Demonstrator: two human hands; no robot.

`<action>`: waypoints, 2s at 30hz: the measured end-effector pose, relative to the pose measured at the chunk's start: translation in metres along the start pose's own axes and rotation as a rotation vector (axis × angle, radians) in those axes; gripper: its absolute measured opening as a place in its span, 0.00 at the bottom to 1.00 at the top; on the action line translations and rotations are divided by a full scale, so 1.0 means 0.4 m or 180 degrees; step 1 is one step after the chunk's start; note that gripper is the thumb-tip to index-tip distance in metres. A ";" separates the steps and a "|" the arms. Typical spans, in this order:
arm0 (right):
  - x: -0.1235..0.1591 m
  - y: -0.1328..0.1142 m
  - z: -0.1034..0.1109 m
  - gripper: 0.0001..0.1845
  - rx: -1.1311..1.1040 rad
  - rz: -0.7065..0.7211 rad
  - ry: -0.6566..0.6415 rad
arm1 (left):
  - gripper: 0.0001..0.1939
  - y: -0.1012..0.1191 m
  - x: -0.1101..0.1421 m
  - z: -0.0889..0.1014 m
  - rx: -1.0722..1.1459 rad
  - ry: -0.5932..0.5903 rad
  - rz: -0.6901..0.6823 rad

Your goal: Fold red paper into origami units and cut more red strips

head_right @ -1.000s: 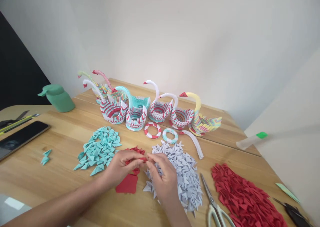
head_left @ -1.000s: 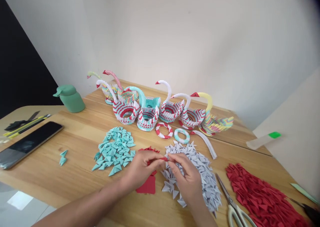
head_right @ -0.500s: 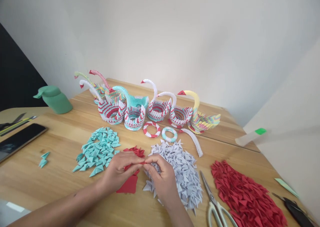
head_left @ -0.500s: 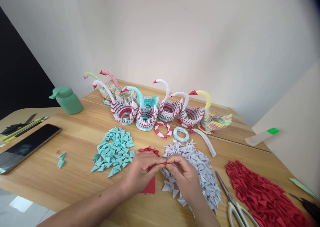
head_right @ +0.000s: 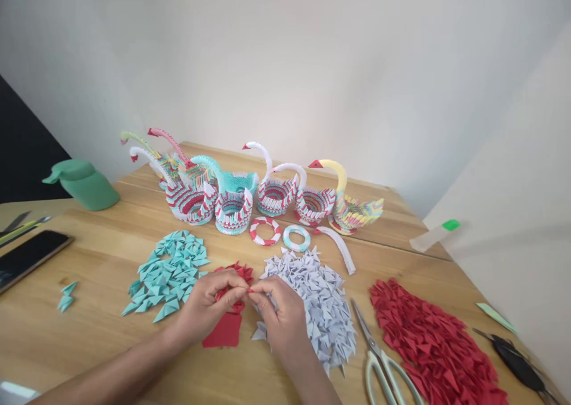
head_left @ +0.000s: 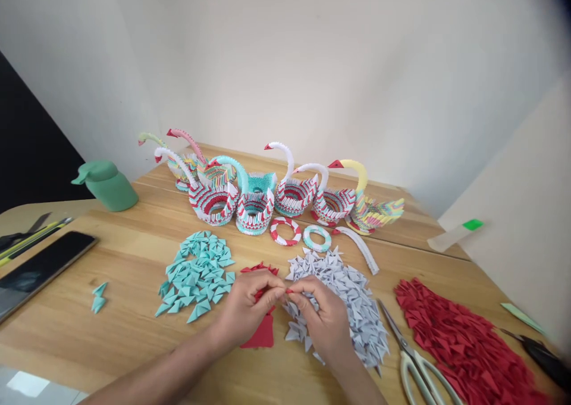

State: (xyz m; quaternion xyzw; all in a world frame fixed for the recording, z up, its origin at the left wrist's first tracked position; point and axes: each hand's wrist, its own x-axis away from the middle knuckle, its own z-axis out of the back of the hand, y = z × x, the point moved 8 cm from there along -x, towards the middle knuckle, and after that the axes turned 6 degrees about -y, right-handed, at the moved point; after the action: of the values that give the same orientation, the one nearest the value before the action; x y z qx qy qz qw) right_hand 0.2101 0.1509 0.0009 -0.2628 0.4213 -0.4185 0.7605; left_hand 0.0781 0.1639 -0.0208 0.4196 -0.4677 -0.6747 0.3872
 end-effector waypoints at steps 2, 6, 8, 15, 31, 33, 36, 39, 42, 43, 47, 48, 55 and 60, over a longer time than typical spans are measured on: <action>0.004 -0.015 0.004 0.05 0.0139 0.0218 0.0132 | 0.12 -0.004 0.001 0.004 0.0040 0.0097 0.0012; 0.014 -0.045 0.013 0.05 0.0422 0.0629 0.0366 | 0.13 -0.078 0.005 -0.022 0.1144 0.0049 0.0717; 0.015 -0.053 0.013 0.06 0.0586 0.0734 0.0377 | 0.16 -0.104 0.009 -0.056 0.1689 -0.0171 0.1023; 0.014 -0.061 0.005 0.07 0.1553 0.1010 0.0174 | 0.08 -0.117 0.027 -0.115 0.2887 -0.0376 0.1725; 0.179 -0.114 0.254 0.07 0.2539 -0.0029 -0.0070 | 0.06 -0.087 -0.017 -0.136 0.2986 0.0143 0.1976; 0.269 -0.053 0.329 0.08 0.2731 -0.0597 0.0263 | 0.07 -0.091 -0.018 -0.143 0.2936 0.0136 0.1965; 0.386 0.040 0.389 0.08 0.2942 -0.1238 0.0497 | 0.07 -0.097 -0.015 -0.158 0.2892 0.0036 0.1947; 0.437 0.103 0.384 0.10 0.2995 -0.1393 0.0397 | 0.07 -0.099 -0.012 -0.168 0.2914 -0.0048 0.1933; 0.448 0.137 0.382 0.15 0.2957 -0.1436 0.0350 | 0.07 -0.094 -0.009 -0.161 0.2976 -0.0013 0.1836; 0.451 0.142 0.389 0.16 0.2907 -0.1443 0.0359 | 0.07 -0.091 -0.008 -0.157 0.3003 0.0005 0.1796; 0.460 0.133 0.437 0.16 0.2350 -0.1485 0.0517 | 0.08 -0.076 -0.005 -0.162 0.3202 -0.0191 0.1666; 0.454 0.127 0.437 0.18 0.2103 -0.1519 0.0428 | 0.09 -0.076 -0.003 -0.166 0.3243 -0.0245 0.1696; 0.322 -0.046 0.264 0.23 0.0875 -0.0528 -0.0381 | 0.14 -0.070 0.013 -0.196 0.3391 -0.0529 0.1754; 0.282 -0.052 0.200 0.20 0.0763 -0.0494 -0.0531 | 0.15 -0.067 0.011 -0.189 0.3423 -0.0505 0.1703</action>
State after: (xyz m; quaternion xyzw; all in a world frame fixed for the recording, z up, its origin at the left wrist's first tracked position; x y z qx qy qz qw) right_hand 0.3036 0.0472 0.0094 -0.2357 0.2822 -0.5000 0.7841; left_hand 0.1432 0.1438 -0.0632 0.3728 -0.8599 -0.2522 0.2410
